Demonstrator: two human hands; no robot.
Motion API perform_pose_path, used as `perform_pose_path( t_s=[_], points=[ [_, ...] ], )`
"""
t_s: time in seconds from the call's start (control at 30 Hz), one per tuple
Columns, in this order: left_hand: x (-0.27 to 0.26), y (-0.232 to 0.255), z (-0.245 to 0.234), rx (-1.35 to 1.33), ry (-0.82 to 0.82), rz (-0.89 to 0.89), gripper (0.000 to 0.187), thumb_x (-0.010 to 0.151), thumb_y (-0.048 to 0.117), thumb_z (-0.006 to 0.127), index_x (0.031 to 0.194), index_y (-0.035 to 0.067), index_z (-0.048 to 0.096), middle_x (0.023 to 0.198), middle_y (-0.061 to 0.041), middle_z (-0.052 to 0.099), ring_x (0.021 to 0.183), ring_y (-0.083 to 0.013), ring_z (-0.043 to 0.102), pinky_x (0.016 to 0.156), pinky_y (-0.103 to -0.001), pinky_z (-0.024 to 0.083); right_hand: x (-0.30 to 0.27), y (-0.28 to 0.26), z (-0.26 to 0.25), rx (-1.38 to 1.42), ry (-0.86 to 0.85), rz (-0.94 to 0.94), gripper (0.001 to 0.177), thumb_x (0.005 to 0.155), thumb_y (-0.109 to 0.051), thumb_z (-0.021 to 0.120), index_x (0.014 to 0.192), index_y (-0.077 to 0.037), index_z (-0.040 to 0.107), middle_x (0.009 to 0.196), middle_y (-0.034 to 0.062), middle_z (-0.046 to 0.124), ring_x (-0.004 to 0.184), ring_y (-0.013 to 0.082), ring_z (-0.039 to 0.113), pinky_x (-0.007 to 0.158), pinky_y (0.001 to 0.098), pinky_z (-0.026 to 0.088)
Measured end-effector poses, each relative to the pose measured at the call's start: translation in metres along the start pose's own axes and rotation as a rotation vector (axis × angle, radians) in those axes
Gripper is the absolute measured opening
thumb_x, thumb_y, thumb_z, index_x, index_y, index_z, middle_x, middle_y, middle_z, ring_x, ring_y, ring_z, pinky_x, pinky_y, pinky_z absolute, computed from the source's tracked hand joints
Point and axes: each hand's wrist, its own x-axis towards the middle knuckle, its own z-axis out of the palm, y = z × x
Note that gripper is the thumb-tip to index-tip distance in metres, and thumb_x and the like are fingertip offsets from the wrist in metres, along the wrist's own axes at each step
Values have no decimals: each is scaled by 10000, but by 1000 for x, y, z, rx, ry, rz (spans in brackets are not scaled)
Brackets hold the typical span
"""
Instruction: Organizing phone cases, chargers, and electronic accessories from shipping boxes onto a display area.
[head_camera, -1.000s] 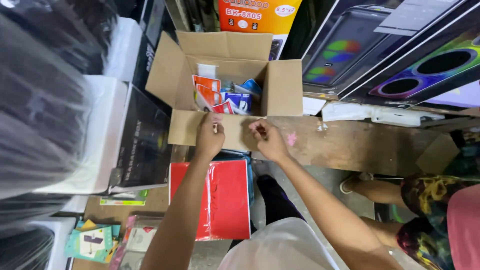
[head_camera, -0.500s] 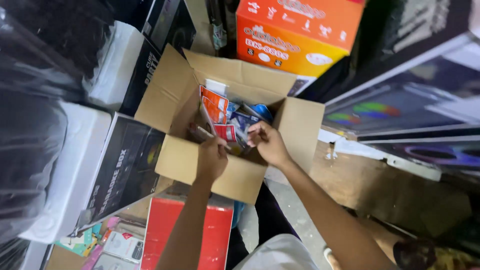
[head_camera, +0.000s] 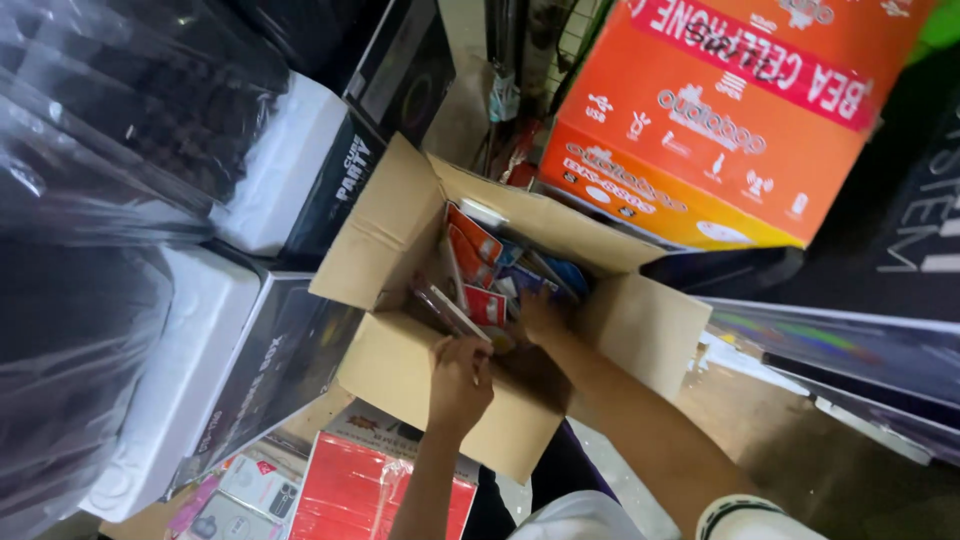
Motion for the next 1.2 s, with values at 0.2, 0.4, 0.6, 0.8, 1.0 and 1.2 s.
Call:
perform_pose_path(
  t_s=[0.2,0.4,0.6,0.8,1.0,1.2],
  points=[
    [9,8,0,-9,10,-25,231,769,-22,634,967,97,632,866,-70,695,865,-270,662,1086,-465,354,-35,-47,-21,30,-44,134,1063,634,-601,845,1457,-92,406,1545,384,208,1149,570,577,951,586,533],
    [15,14,1,-21,-65,-136,295,716,-36,621,977,100,652,798,-64,687,785,-257,666,1109,-438,350,-37,-44,-25,92,-97,140,1051,642,-658,861,1392,-56,436,1462,373,323,1180,555,542,978,586,495],
    [14,5,12,108,-104,-177,319,684,-24,617,967,117,660,904,-65,727,921,-268,677,1066,-438,363,-52,-57,-56,255,-365,-101,729,751,-487,790,1184,51,558,1099,291,683,1046,405,684,885,491,558],
    [22,12,17,265,-227,-229,273,760,46,628,1021,116,668,967,-117,716,1021,-329,645,1087,-479,331,17,23,36,152,-289,-201,401,840,-254,697,1143,-1,624,1074,261,698,993,410,686,851,514,545],
    [14,5,20,243,-151,-213,187,834,75,631,1014,98,677,993,-154,718,1048,-376,627,1077,-497,335,-27,-59,-108,-225,85,59,682,827,-310,758,1384,-19,492,1398,212,522,1239,397,566,989,513,517],
    [20,23,8,209,-155,-230,266,680,10,658,934,90,649,919,-133,703,984,-352,634,1051,-481,339,-2,-38,-66,-219,-47,100,1112,624,-485,902,1474,-11,363,1552,237,320,1403,421,358,1117,530,394]
  ],
)
